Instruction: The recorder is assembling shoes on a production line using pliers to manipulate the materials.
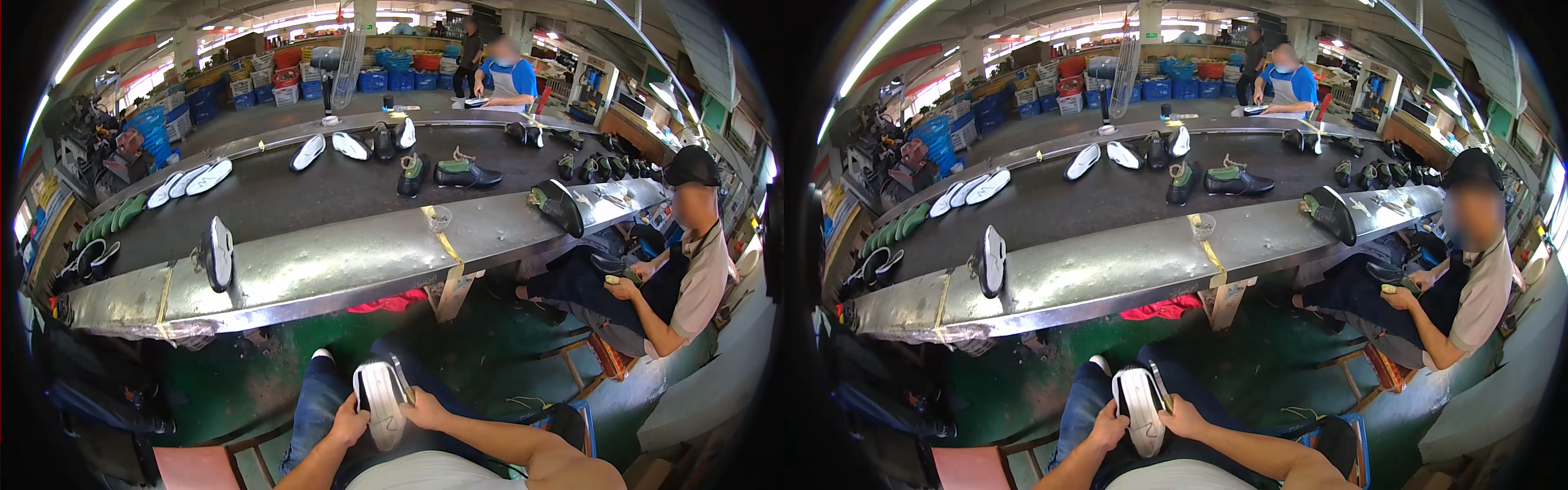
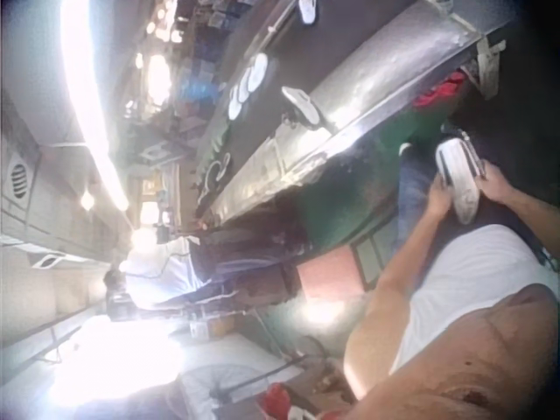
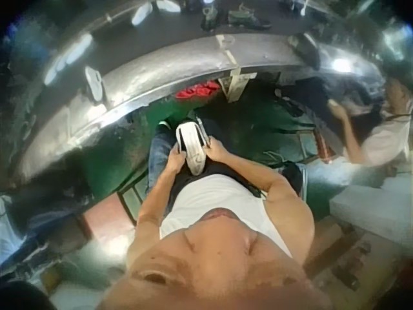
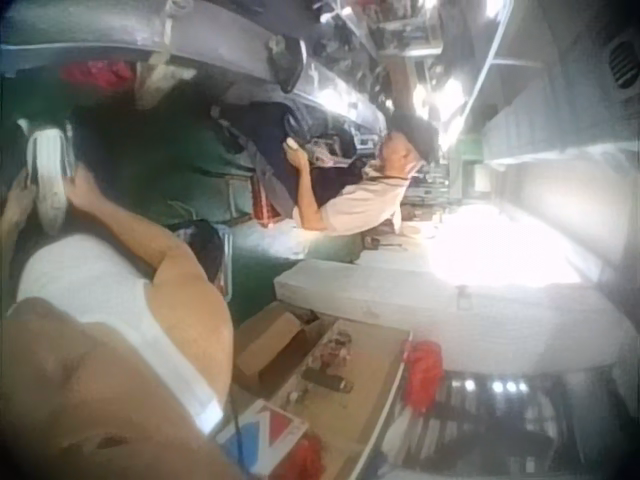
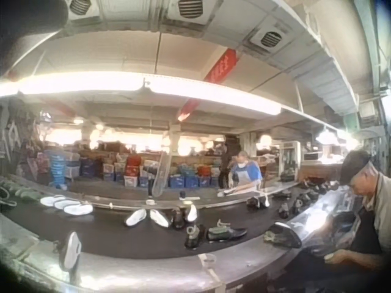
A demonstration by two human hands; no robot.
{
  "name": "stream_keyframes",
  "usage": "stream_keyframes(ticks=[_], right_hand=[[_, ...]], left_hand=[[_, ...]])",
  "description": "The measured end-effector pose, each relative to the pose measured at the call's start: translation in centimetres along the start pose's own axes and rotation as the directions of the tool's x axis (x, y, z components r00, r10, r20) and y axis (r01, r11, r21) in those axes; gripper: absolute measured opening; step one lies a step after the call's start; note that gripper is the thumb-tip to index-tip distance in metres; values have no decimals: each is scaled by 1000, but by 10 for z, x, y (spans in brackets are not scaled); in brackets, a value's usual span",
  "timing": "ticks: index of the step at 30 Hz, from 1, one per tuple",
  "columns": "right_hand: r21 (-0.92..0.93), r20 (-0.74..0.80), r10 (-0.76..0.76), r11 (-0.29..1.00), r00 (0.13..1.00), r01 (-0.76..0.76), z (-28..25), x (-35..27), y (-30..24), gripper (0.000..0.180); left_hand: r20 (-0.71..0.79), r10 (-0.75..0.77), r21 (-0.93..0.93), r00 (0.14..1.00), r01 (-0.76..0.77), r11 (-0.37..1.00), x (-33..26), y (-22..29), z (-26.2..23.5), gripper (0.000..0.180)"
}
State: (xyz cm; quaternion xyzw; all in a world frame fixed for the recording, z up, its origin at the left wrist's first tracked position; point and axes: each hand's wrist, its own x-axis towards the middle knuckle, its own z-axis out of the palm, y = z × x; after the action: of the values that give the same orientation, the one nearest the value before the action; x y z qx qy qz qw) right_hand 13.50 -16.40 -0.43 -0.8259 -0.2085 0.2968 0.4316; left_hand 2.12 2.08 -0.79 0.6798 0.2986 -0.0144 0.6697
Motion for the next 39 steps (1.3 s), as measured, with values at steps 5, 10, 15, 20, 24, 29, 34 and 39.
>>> stream_keyframes(ticks=[5, 10, 15, 20, 24, 29, 34, 39], right_hand=[[-49, 50, 114, 993, 992, -112, -1, -18, 7, 57], [-228, 156, 104, 971, 982, -67, -47, 1, 8, 59], [-174, 157, 153, 977, 976, -125, -94, -53, -22, 42], [-512, 421, -30, 817, 906, 265, -96, -59, -35, 48], [-500, 491, -124, 770, 862, 395, -93, -40, -42, 46], [-569, 623, 24, 700, 782, 431, -87, -14, -84, 26], [-547, 591, -87, 687, 802, 478, -66, -24, -55, 23], [-550, 449, -385, 592, 807, 589, -77, -11, -30, 40]], left_hand=[[177, -133, 24, 975, 131, 991, 3, -18, -3, 63], [453, -224, -18, 863, 260, 965, 19, 16, -18, 67], [278, 47, 242, 959, -117, 963, 2, 6, 9, 100], [217, -9, 276, 976, -52, 960, -13, -11, 13, 104], [217, -19, 275, 976, -43, 960, -19, -12, 18, 107], [229, 66, -77, 971, -50, 996, -12, -33, 19, 93], [-124, -142, -299, 982, 100, 949, 13, -47, 46, 68], [-215, -6, 160, 977, 41, 986, 8, -19, 42, 56]])
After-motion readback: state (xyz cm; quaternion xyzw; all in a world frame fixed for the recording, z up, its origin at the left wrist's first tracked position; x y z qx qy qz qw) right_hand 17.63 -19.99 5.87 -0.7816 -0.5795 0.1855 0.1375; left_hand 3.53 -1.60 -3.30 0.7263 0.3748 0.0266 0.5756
